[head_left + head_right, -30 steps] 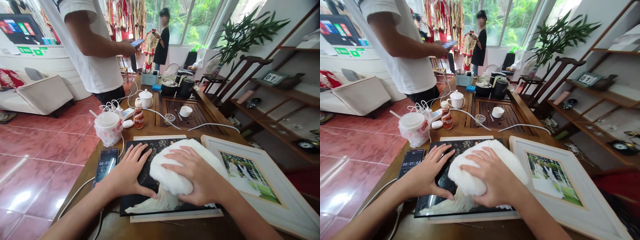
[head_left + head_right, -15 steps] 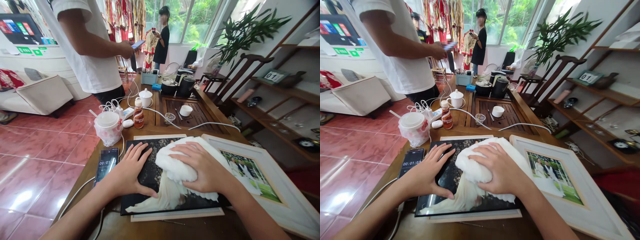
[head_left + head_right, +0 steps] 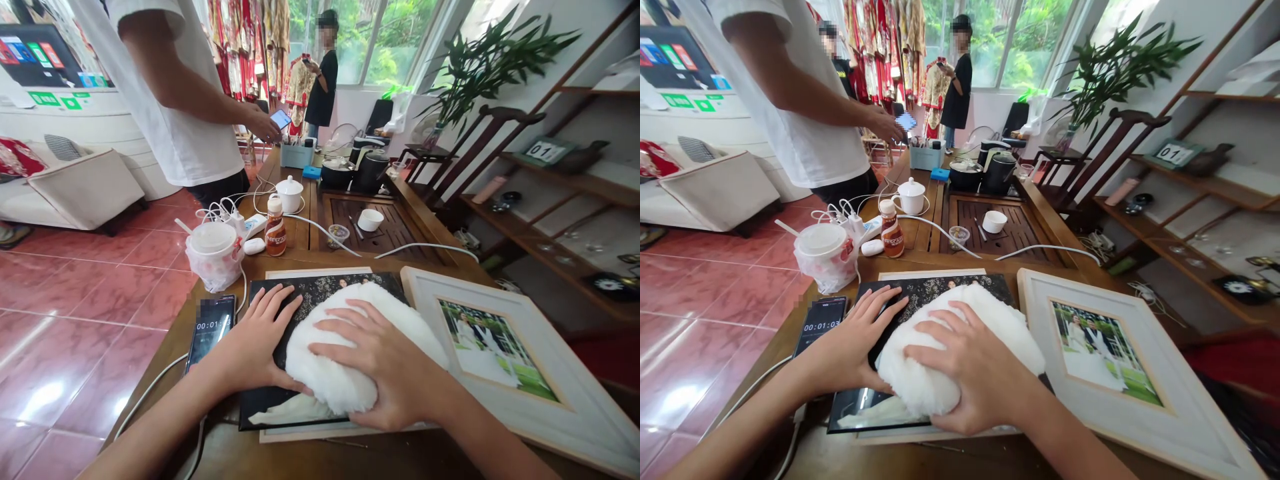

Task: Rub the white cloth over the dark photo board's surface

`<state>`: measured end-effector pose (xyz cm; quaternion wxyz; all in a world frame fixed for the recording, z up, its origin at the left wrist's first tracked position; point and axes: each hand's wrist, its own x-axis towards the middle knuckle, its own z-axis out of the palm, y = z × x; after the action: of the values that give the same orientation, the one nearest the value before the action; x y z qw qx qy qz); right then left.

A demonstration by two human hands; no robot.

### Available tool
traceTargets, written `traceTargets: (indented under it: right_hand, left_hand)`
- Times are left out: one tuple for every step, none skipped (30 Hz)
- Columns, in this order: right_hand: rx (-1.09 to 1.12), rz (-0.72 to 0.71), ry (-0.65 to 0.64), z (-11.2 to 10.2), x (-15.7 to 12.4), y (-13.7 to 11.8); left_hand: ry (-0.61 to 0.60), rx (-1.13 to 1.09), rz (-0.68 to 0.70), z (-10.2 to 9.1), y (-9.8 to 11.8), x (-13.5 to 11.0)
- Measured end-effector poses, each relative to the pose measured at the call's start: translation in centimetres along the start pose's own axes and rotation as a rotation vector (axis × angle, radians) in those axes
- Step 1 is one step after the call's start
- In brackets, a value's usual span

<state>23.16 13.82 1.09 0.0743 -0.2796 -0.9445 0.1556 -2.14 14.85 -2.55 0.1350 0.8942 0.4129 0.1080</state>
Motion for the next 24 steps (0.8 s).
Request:
traceTargets:
  right_hand:
    - [0.008, 0.001, 0.002, 0.0, 0.0, 0.0]
    - [0.011, 0.007, 0.008, 0.0, 0.0, 0.1]
    - [0.010, 0.014, 0.016, -0.1, 0.0, 0.3]
    - [0.004, 0.027, 0.028, -0.1, -0.1, 0.5]
    - [-0.006, 0.046, 0.042, -0.2, -0.2, 0.7]
    - [-0.020, 0.067, 0.058, -0.3, -0.3, 1.0]
    - [-0.038, 0.090, 0.076, -0.4, -0.3, 1.2]
    - [-0.057, 0.112, 0.095, -0.5, -0.4, 1.5]
    - [-0.076, 0.131, 0.112, -0.6, -0.5, 1.8]
    - [-0.093, 0.145, 0.127, -0.6, -0.5, 2.1]
    - [-0.107, 0.153, 0.137, -0.7, -0.6, 2.2]
    - [-0.117, 0.159, 0.143, -0.7, -0.6, 2.3]
    - [-0.122, 0.161, 0.144, -0.7, -0.6, 2.3]
    - [-0.124, 0.162, 0.142, -0.6, -0.5, 2.2]
    - [-0.121, 0.161, 0.135, -0.6, -0.4, 2.0]
    - [-0.113, 0.157, 0.125, -0.5, -0.3, 1.7]
    - [-0.099, 0.146, 0.111, -0.5, -0.2, 1.4]
    - [-0.082, 0.130, 0.094, -0.4, -0.1, 1.1]
    - [-0.063, 0.108, 0.075, -0.3, 0.0, 0.8]
    - [-0.044, 0.084, 0.057, -0.2, 0.2, 0.4]
    - [-0.027, 0.058, 0.041, -0.1, 0.3, 0.2]
    - [-0.011, 0.037, 0.029, 0.0, 0.4, 0.0]
    - [0.003, 0.022, 0.021, 0.0, 0.4, -0.1]
    - [0.016, 0.013, 0.016, 0.0, 0.5, -0.2]
  left_hand:
    - [0.004, -0.002, 0.002, 0.0, 0.0, 0.0]
    - [0.009, -0.008, 0.005, 0.0, -0.1, -0.1]
    - [0.015, -0.018, 0.008, 0.0, -0.1, -0.2]
    - [0.019, -0.028, 0.011, 0.0, -0.2, -0.3]
    - [0.021, -0.037, 0.014, 0.0, -0.2, -0.4]
    - [0.021, -0.043, 0.015, 0.0, -0.2, -0.6]
    - [0.020, -0.047, 0.015, 0.0, -0.2, -0.7]
    - [0.018, -0.048, 0.014, 0.0, -0.2, -0.9]
    - [0.018, -0.048, 0.013, -0.1, -0.3, -1.0]
    - [0.019, -0.048, 0.012, -0.1, -0.3, -1.2]
    - [0.021, -0.049, 0.012, -0.1, -0.3, -1.3]
    - [0.023, -0.050, 0.011, -0.1, -0.3, -1.3]
    - [0.025, -0.052, 0.011, -0.1, -0.3, -1.3]
    - [0.026, -0.053, 0.010, -0.2, -0.3, -1.3]
    - [0.027, -0.054, 0.010, -0.2, -0.3, -1.3]
    - [0.029, -0.054, 0.010, -0.2, -0.3, -1.1]
    - [0.031, -0.053, 0.012, -0.2, -0.3, -1.0]
    - [0.033, -0.052, 0.014, -0.2, -0.3, -0.8]
    - [0.033, -0.050, 0.016, -0.1, -0.3, -0.6]
    - [0.032, -0.046, 0.017, -0.1, -0.3, -0.4]
    - [0.027, -0.039, 0.017, -0.1, -0.3, -0.2]
    - [0.021, -0.030, 0.016, -0.1, -0.3, 0.0]
    - [0.014, -0.021, 0.013, -0.1, -0.3, 0.1]
    - [0.008, -0.013, 0.012, -0.1, -0.3, 0.2]
